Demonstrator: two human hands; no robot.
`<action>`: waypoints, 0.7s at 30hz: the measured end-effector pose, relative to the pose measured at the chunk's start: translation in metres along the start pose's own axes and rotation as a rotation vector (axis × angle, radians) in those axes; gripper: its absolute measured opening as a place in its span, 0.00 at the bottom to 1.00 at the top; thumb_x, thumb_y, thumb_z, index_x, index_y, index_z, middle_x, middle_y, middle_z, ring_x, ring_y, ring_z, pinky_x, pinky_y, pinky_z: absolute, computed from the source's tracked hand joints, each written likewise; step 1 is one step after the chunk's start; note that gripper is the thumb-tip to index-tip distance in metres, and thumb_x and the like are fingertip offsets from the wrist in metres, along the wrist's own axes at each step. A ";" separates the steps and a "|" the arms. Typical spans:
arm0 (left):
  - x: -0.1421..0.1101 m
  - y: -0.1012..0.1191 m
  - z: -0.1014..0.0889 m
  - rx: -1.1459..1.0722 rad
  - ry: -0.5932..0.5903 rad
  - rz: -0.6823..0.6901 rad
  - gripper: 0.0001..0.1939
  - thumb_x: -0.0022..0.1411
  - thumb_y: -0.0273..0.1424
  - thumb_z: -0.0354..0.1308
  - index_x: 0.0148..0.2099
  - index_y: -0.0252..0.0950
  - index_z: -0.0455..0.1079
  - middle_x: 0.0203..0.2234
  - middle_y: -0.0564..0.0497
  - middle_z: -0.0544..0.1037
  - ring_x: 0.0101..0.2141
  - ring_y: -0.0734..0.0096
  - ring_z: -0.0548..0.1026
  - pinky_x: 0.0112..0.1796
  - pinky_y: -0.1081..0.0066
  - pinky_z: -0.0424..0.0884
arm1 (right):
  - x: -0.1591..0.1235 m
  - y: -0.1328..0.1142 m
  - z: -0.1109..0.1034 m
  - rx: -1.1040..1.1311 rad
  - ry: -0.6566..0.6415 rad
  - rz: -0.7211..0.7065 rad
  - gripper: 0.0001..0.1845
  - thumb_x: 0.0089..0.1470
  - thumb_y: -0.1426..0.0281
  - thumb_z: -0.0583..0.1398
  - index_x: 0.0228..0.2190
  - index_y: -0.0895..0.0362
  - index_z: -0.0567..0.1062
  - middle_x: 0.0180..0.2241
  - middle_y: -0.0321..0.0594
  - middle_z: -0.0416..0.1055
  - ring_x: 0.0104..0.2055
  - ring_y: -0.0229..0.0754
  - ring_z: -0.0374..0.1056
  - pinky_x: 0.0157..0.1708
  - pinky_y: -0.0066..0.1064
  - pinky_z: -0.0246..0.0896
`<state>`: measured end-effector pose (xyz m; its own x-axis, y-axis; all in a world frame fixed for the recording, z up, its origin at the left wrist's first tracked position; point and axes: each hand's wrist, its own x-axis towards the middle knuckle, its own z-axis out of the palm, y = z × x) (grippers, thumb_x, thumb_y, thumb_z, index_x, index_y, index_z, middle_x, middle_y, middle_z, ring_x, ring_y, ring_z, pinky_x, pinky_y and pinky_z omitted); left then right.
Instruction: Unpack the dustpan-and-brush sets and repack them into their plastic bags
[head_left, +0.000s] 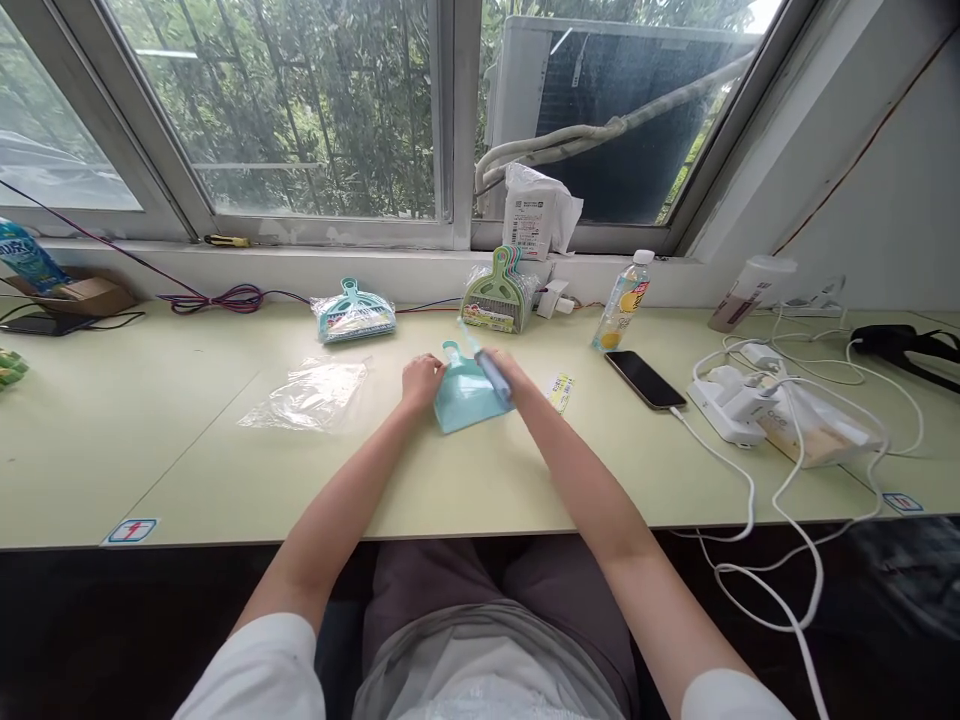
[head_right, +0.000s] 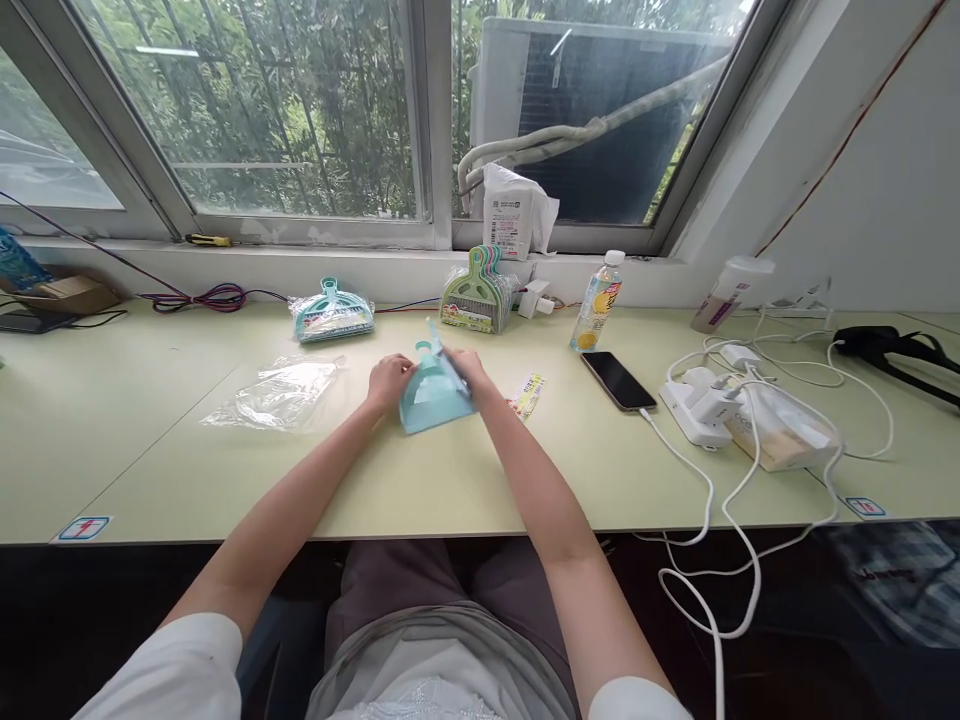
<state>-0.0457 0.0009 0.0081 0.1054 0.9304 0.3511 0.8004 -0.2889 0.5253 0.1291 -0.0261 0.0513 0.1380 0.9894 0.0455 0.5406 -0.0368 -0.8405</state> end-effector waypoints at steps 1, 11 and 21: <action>0.001 -0.006 -0.002 0.042 0.006 -0.017 0.15 0.62 0.34 0.50 0.38 0.36 0.79 0.42 0.43 0.79 0.43 0.56 0.74 0.45 0.62 0.67 | 0.001 -0.001 -0.009 0.077 -0.027 -0.023 0.17 0.52 0.59 0.55 0.30 0.58 0.77 0.29 0.40 0.75 0.33 0.40 0.69 0.34 0.27 0.60; 0.012 -0.043 -0.032 0.245 -0.037 -0.130 0.17 0.63 0.36 0.49 0.40 0.38 0.79 0.42 0.44 0.79 0.46 0.54 0.74 0.44 0.64 0.68 | 0.007 0.044 -0.044 -0.524 0.290 0.063 0.12 0.47 0.63 0.60 0.33 0.54 0.77 0.40 0.43 0.76 0.47 0.49 0.68 0.44 0.35 0.58; 0.014 -0.047 -0.033 0.179 -0.011 -0.217 0.21 0.64 0.41 0.45 0.44 0.38 0.77 0.45 0.45 0.78 0.48 0.58 0.73 0.45 0.67 0.67 | 0.012 0.058 -0.033 -0.604 0.297 0.093 0.14 0.54 0.65 0.55 0.38 0.55 0.78 0.46 0.48 0.72 0.46 0.49 0.69 0.45 0.37 0.59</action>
<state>-0.1010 0.0197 0.0136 -0.0739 0.9688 0.2364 0.8965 -0.0393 0.4412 0.1894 -0.0210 0.0205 0.3821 0.9008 0.2064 0.8720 -0.2775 -0.4032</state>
